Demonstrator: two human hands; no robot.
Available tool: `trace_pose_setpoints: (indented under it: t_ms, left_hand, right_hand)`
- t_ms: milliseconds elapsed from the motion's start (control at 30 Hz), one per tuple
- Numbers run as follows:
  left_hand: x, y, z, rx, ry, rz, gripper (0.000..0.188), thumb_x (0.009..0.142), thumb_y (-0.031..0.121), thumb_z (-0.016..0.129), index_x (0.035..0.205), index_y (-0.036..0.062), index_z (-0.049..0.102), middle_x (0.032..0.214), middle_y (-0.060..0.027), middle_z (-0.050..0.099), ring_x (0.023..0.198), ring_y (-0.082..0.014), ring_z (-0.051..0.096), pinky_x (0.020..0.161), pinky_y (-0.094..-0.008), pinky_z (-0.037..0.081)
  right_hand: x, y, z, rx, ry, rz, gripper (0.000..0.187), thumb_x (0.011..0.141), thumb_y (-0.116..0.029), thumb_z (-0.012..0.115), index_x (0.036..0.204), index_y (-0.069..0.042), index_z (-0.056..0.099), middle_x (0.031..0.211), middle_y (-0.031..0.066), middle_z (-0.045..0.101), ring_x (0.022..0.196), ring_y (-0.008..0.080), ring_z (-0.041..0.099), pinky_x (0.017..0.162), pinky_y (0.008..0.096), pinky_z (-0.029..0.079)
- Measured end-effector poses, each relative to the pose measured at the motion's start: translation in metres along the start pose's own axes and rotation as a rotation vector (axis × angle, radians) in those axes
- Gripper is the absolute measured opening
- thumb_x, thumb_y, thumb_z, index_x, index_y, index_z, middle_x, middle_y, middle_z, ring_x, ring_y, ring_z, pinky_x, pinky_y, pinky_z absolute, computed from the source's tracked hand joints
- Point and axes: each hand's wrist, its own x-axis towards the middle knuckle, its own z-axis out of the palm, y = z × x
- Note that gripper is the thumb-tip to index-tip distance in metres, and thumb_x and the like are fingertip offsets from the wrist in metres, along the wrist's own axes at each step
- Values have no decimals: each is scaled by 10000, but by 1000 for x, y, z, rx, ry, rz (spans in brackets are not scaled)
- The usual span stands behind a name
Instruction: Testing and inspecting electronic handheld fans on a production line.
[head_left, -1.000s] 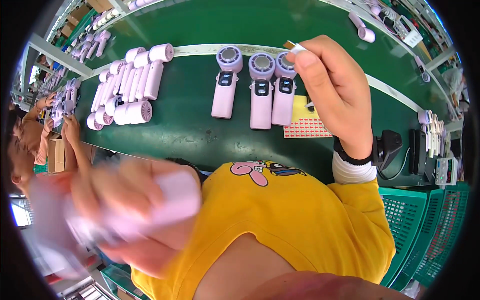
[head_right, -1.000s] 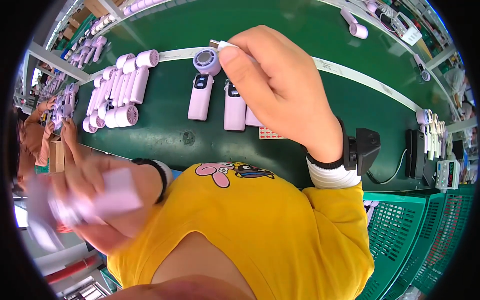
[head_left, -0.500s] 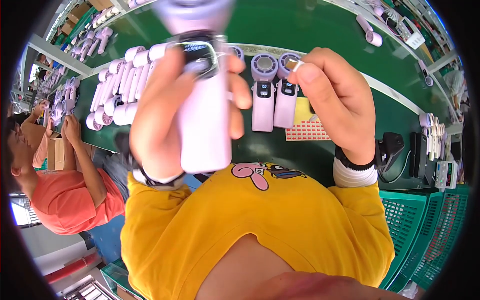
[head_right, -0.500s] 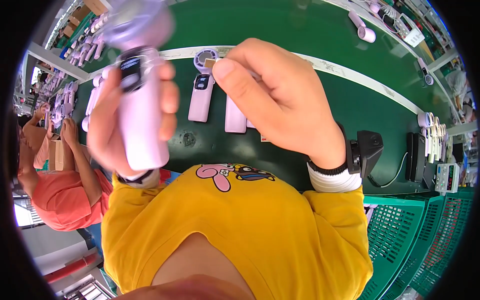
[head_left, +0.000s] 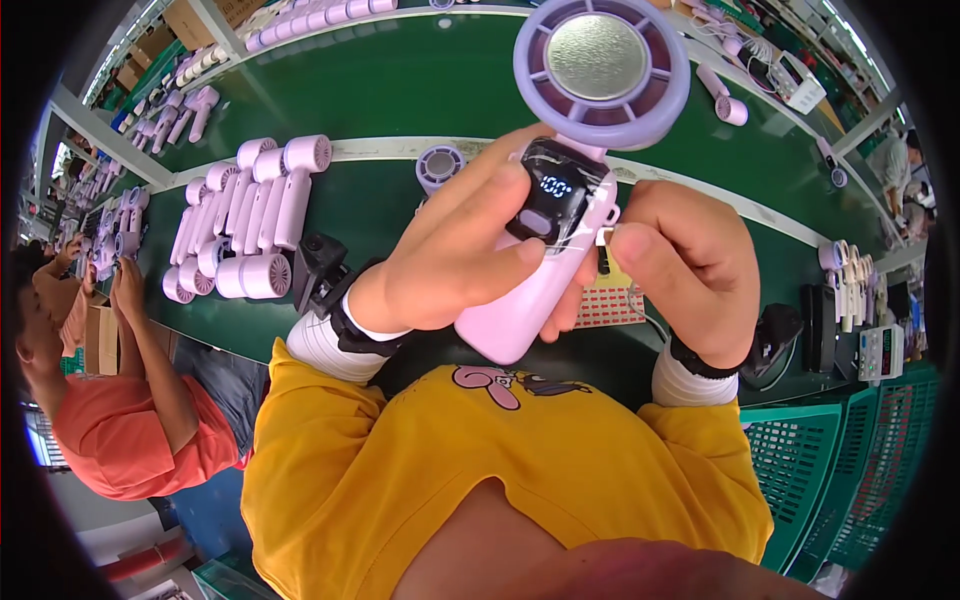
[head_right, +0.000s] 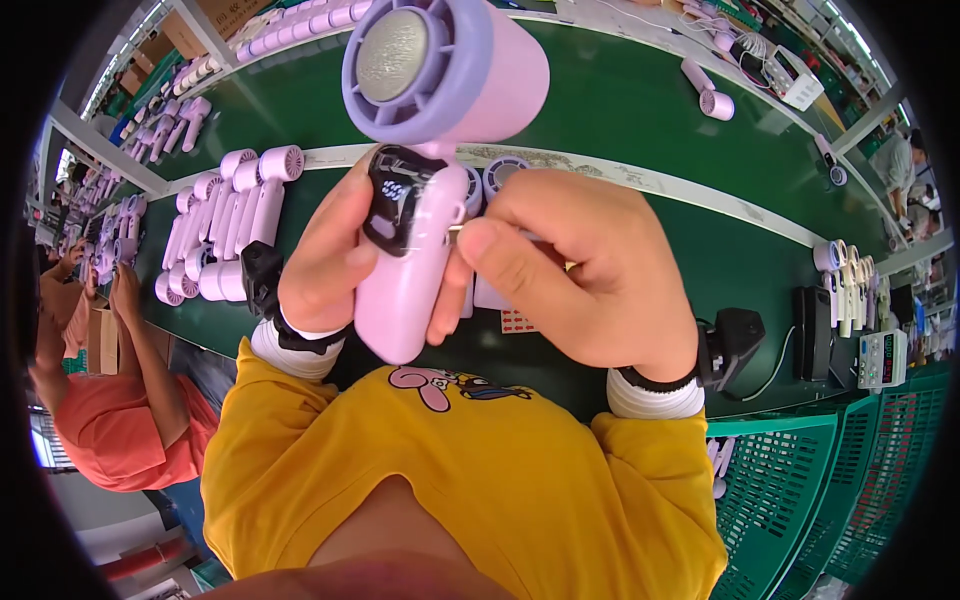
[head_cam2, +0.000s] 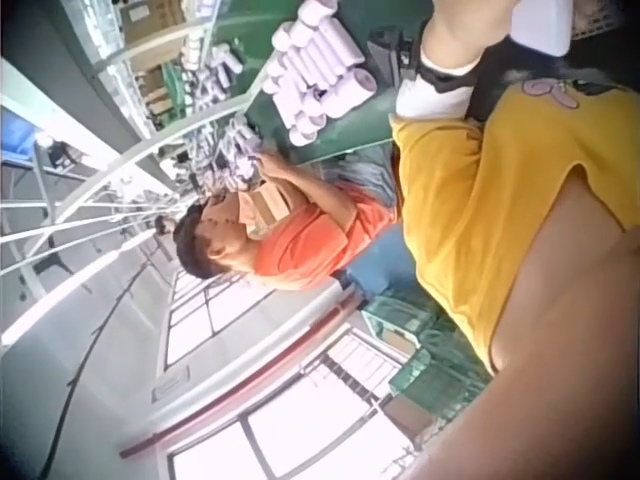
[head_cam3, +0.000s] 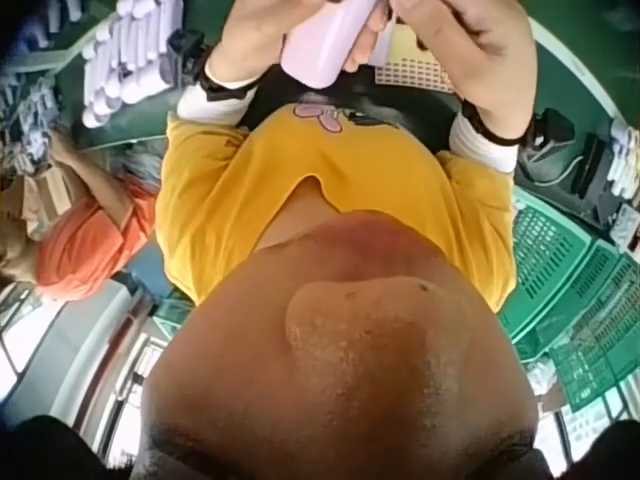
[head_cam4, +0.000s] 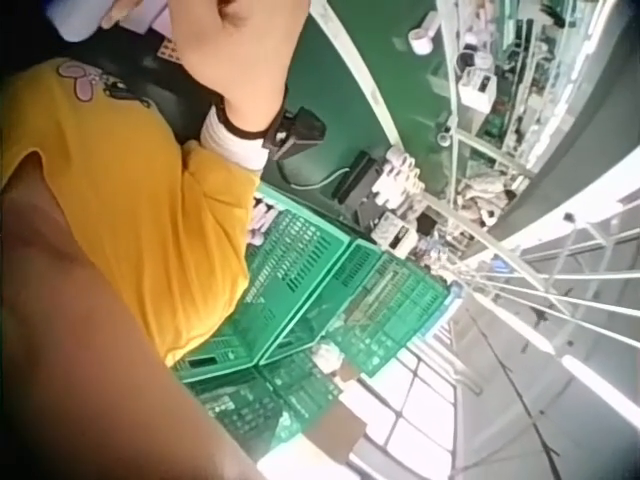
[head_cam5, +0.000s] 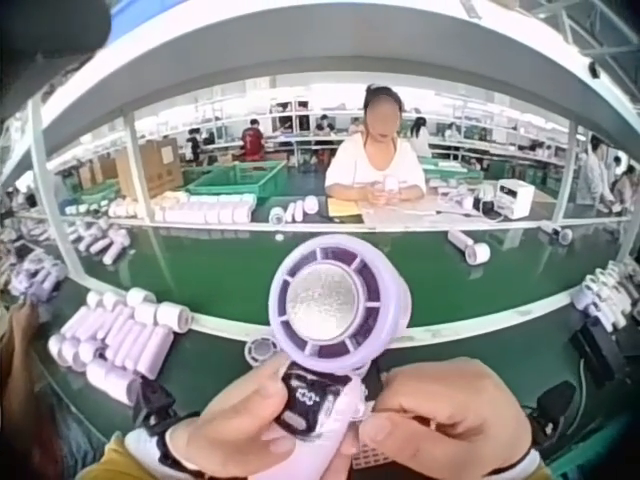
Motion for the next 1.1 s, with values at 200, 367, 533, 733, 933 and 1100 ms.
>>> trace_pose_setpoints:
  t_ms: [200, 367, 533, 733, 933, 1100]
  left_hand:
    - [5, -7, -4, 105, 23, 123, 528, 765, 26, 429, 1248, -16, 221, 964, -193, 520, 701, -257, 572, 598, -330, 485]
    - [7, -10, 0, 262, 72, 248, 491, 777, 45, 428, 1225, -31, 242, 955, -167, 510, 682, -218, 550, 584, -299, 458]
    - [7, -12, 1, 413, 108, 377, 457, 788, 65, 426, 1201, -46, 262, 947, -142, 500, 663, -179, 529, 571, -268, 431]
    - [-2, -9, 2, 332, 116, 354, 399, 809, 148, 474, 1122, -52, 331, 916, -137, 497, 611, -162, 522, 525, -241, 426]
    - [-7, 14, 3, 130, 82, 254, 578, 795, 52, 388, 1324, 43, 153, 934, -133, 509, 615, -184, 535, 528, -295, 442]
    - [-8, 17, 3, 130, 200, 306, 563, 773, 16, 376, 1302, 29, 183, 917, -136, 508, 597, -192, 532, 509, -303, 437]
  right_hand:
    - [7, 4, 15, -161, 136, -6, 207, 848, -151, 511, 679, -34, 528, 586, 36, 510, 480, 153, 450, 455, 278, 355]
    - [10, 10, 12, -229, 96, -17, 185, 846, -149, 519, 706, -29, 539, 609, 35, 526, 510, 156, 457, 477, 266, 365]
    - [11, 6, 10, -80, 84, 106, 152, 842, -147, 538, 751, -26, 556, 634, 14, 530, 540, 106, 444, 507, 231, 361]
    - [5, -1, 13, 39, 142, 153, 108, 832, -116, 565, 790, -17, 572, 665, -22, 527, 574, 42, 412, 512, 190, 332]
    - [0, -6, 6, 110, 320, 49, 81, 828, -76, 569, 832, 5, 578, 699, -30, 524, 598, 21, 405, 509, 165, 312]
    - [1, -10, 12, 122, 332, 20, 83, 830, -71, 564, 837, 11, 573, 708, -21, 527, 603, 22, 409, 514, 160, 311]
